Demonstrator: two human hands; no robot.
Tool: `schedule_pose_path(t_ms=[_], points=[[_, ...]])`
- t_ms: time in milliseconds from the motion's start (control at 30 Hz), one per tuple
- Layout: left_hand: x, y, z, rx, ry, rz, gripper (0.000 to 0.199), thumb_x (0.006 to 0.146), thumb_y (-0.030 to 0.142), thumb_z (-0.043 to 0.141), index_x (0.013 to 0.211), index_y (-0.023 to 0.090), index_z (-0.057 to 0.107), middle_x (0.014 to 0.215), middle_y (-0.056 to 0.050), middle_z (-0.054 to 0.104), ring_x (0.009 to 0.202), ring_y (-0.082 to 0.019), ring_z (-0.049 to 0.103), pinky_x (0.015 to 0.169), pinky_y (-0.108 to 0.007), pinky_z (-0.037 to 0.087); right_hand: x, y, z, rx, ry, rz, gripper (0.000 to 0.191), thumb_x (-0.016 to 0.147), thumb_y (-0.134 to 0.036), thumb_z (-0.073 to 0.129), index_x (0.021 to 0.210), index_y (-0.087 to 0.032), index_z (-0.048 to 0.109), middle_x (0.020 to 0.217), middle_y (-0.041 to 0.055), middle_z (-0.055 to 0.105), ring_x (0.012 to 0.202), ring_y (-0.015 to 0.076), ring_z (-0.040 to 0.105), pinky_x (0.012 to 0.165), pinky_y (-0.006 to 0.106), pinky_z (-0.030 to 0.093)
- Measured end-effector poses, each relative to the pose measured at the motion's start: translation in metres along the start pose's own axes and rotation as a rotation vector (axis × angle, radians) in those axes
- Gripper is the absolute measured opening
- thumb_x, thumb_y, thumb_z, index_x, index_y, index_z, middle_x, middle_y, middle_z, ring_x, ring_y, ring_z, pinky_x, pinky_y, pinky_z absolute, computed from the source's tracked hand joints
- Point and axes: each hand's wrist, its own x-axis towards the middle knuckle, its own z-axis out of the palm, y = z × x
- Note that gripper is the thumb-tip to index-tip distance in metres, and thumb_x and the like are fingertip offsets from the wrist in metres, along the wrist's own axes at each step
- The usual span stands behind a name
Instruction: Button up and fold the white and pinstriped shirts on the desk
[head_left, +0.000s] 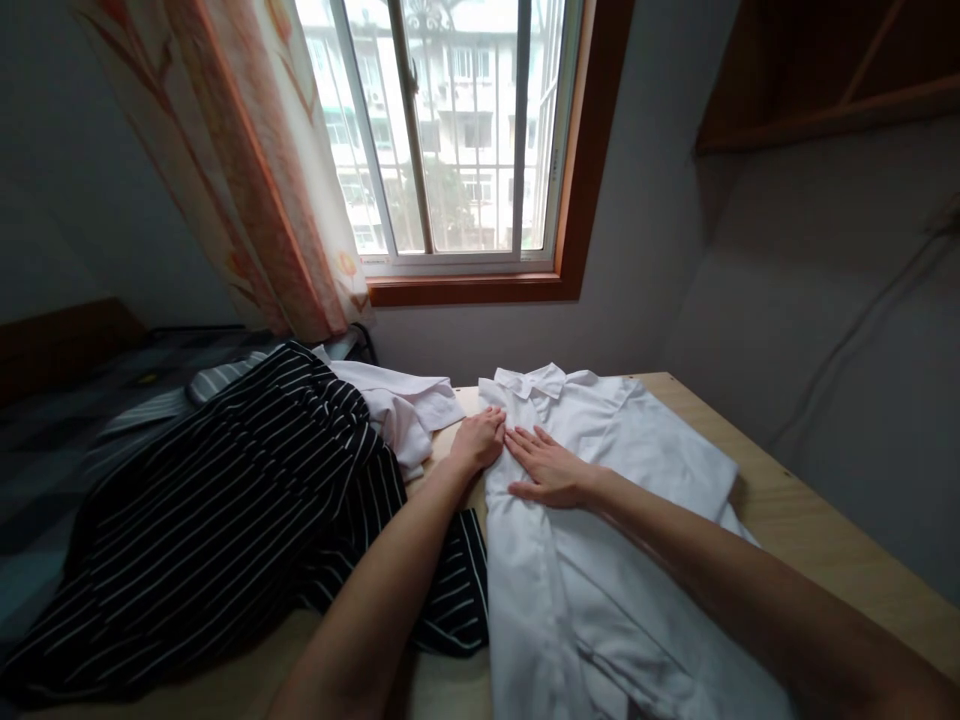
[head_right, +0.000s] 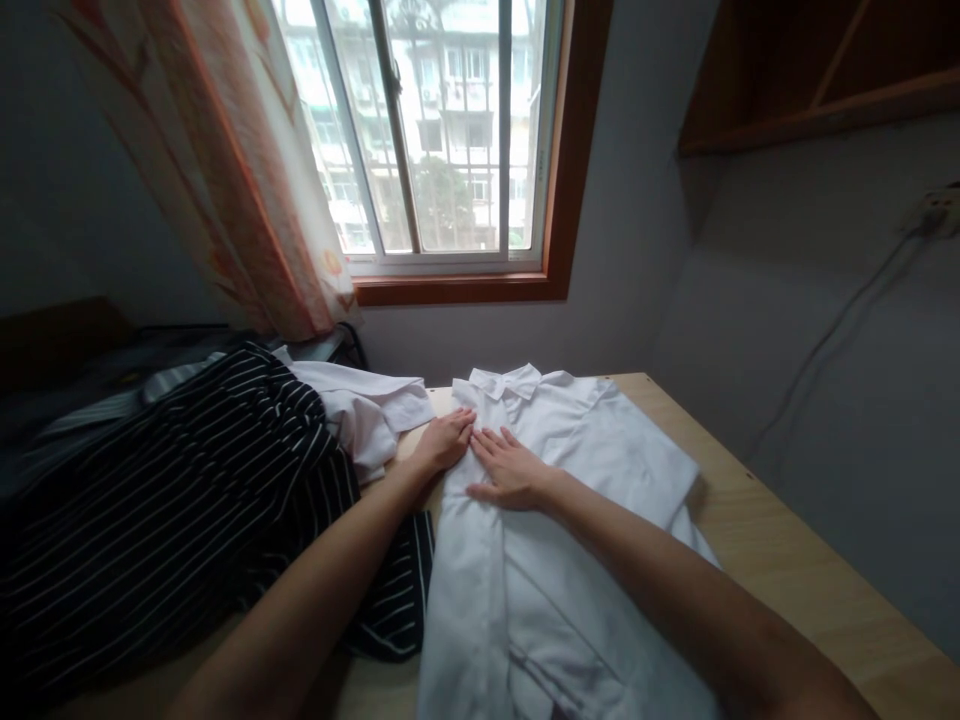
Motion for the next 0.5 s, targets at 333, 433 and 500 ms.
schedule_pose_path(t_ms=[333, 433, 500], points=[[-0.008, 0.004, -0.013, 0.124, -0.16, 0.078, 0.074, 0.09, 0.061, 0.039, 0.147, 0.014, 0.035, 0.155, -0.015, 0.029, 0.144, -0.027, 0.026, 0.116, -0.04, 0.019, -0.086, -0.077, -0.008, 0.153, -0.098, -0.425, 0.073, 0.09, -0.06, 0.048, 0.151, -0.024, 0.029, 0.159, 0.0117, 0.021, 0.146, 0.0336, 0.011, 0.117, 0.055, 0.009], [-0.007, 0.005, -0.017, 0.171, -0.217, 0.089, 0.081, 0.089, 0.067, 0.036, 0.149, 0.013, 0.031, 0.157, -0.015, 0.024, 0.145, -0.027, 0.023, 0.116, -0.04, 0.018, -0.11, -0.1, -0.009, 0.155, -0.084, -0.508, 0.073, 0.089, -0.058, 0.053, 0.151, -0.028, 0.03, 0.158, 0.0098, 0.024, 0.146, 0.0329, 0.016, 0.116, 0.055, 0.014], [-0.006, 0.005, -0.017, 0.2, -0.236, 0.098, 0.085, 0.088, 0.069, 0.033, 0.15, 0.011, 0.029, 0.157, -0.016, 0.023, 0.145, -0.028, 0.023, 0.115, -0.04, 0.019, -0.125, -0.114, -0.008, 0.122, -0.068, -0.592, 0.07, 0.089, -0.056, 0.054, 0.15, -0.028, 0.031, 0.158, 0.0087, 0.025, 0.145, 0.0328, 0.018, 0.116, 0.054, 0.018]])
